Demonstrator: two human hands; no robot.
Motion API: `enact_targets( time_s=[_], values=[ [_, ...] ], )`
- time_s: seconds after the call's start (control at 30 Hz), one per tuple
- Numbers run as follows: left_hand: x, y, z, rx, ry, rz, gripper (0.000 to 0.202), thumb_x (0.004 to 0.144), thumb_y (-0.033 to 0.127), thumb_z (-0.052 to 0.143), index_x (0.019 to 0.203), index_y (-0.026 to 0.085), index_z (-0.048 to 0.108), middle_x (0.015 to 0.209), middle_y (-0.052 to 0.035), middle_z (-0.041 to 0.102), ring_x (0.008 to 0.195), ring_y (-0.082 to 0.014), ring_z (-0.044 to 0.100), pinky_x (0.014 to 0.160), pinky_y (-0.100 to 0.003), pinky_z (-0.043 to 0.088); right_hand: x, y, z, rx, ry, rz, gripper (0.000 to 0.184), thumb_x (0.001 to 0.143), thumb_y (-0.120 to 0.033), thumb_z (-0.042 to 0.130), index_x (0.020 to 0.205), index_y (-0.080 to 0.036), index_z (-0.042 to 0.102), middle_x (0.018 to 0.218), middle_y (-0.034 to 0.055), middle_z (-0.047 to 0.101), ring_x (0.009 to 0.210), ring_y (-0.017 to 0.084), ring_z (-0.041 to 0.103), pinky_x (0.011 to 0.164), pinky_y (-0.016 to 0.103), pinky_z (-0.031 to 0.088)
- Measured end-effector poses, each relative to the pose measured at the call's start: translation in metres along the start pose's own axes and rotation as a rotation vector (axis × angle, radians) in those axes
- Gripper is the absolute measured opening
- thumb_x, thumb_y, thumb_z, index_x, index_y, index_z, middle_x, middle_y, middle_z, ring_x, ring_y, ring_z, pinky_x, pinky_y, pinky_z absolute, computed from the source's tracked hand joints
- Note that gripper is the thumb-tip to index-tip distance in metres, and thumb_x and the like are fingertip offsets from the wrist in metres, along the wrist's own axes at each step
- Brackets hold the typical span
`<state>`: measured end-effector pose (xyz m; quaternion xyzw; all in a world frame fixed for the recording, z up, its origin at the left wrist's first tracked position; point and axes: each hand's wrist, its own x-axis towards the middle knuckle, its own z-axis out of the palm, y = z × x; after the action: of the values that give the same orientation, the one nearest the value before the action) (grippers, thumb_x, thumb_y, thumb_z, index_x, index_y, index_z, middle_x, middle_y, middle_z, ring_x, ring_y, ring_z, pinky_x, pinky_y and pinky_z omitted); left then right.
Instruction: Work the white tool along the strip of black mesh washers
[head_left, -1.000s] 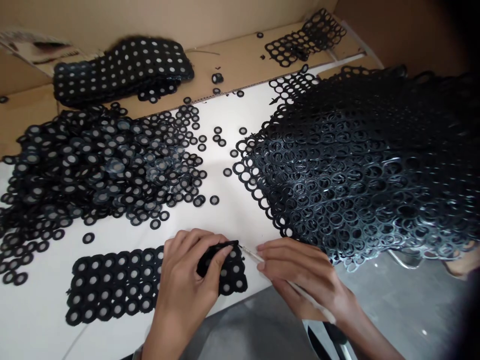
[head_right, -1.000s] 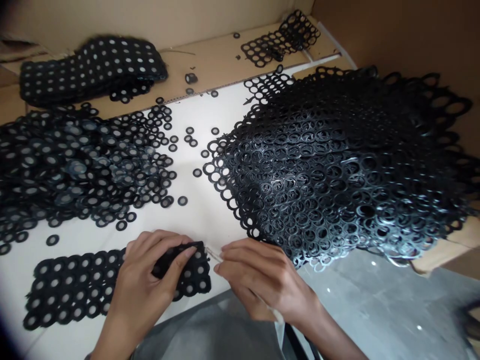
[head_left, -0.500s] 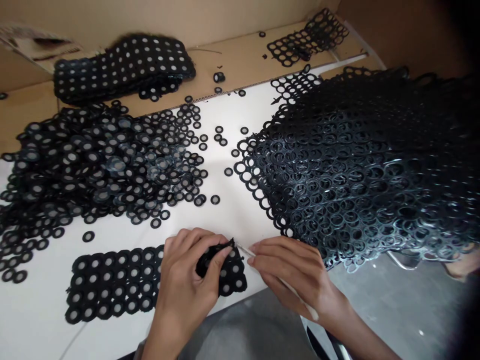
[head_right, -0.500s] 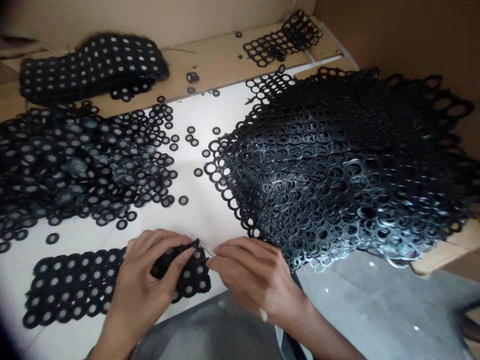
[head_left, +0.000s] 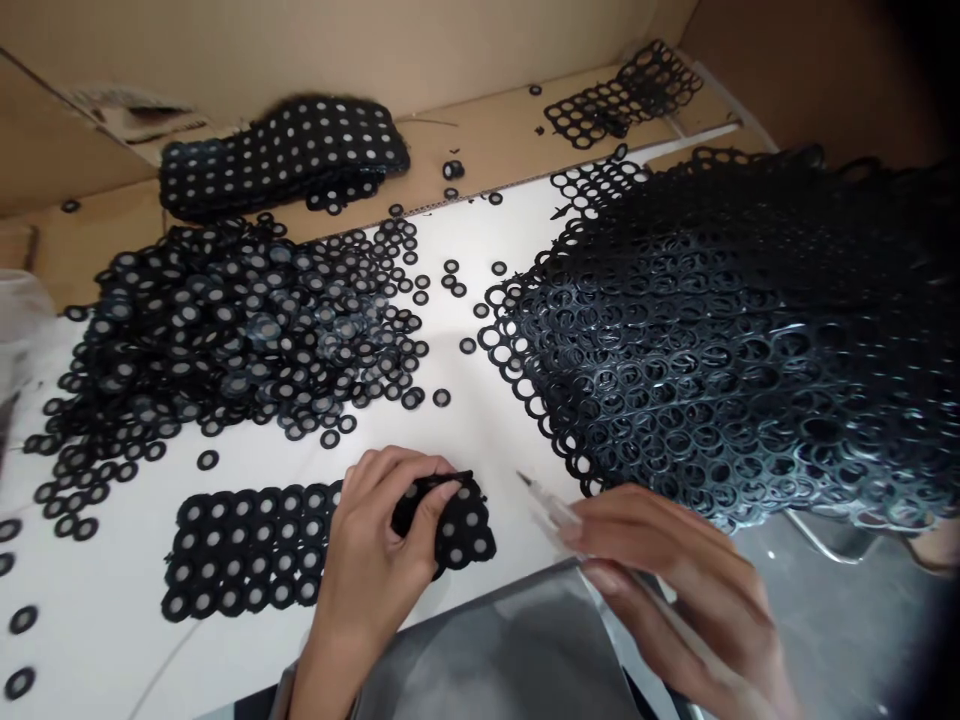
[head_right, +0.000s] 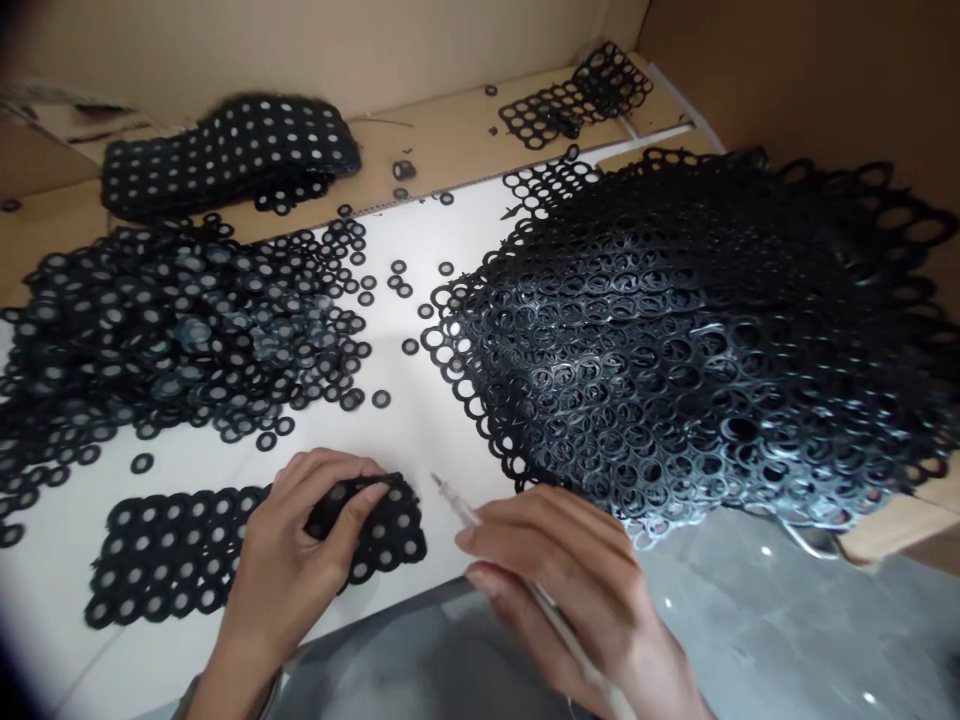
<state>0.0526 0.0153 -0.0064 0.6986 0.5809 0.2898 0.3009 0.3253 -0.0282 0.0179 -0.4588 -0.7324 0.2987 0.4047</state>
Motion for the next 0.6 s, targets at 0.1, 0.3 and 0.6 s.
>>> enact_targets(
  time_s=[0.1, 0.3, 0.6],
  values=[
    [-0.001, 0.001, -0.005, -0.043, -0.03, 0.009, 0.016, 0.109, 0.024, 0.074, 0.107, 0.037, 0.082, 0.102, 0.0056, 0.081, 0.103, -0.0179, 0.073, 0.096, -0.037, 0.053, 0.001, 0.003, 0.002, -0.017, 0.018, 0.047, 0.025, 0.126, -0.038, 0.055, 0.129, -0.023, 0.076, 0.111, 0.0041, 0.087, 0.092, 0.02, 0.081, 0.081, 0.033, 0.062],
    [-0.011, 0.002, -0.011, -0.176, -0.086, 0.033, 0.022, 0.11, 0.023, 0.074, 0.117, 0.042, 0.083, 0.106, 0.0068, 0.083, 0.102, -0.0153, 0.075, 0.092, -0.031, 0.057, 0.013, 0.006, 0.049, 0.123, 0.044, 0.08, 0.016, 0.115, -0.026, 0.078, 0.107, -0.025, 0.064, 0.114, 0.0051, 0.087, 0.1, 0.02, 0.085, 0.088, 0.031, 0.062],
    [-0.005, -0.017, -0.044, 0.127, -0.023, 0.161, 0.024, 0.117, 0.022, 0.057, 0.117, 0.032, 0.078, 0.104, 0.006, 0.084, 0.096, -0.0142, 0.076, 0.096, -0.031, 0.051, 0.016, -0.001, 0.062, 0.136, 0.165, 0.094, 0.034, 0.102, -0.008, 0.077, 0.096, -0.027, 0.051, 0.092, -0.0043, 0.077, 0.072, 0.013, 0.07, 0.072, 0.028, 0.056]
  ],
)
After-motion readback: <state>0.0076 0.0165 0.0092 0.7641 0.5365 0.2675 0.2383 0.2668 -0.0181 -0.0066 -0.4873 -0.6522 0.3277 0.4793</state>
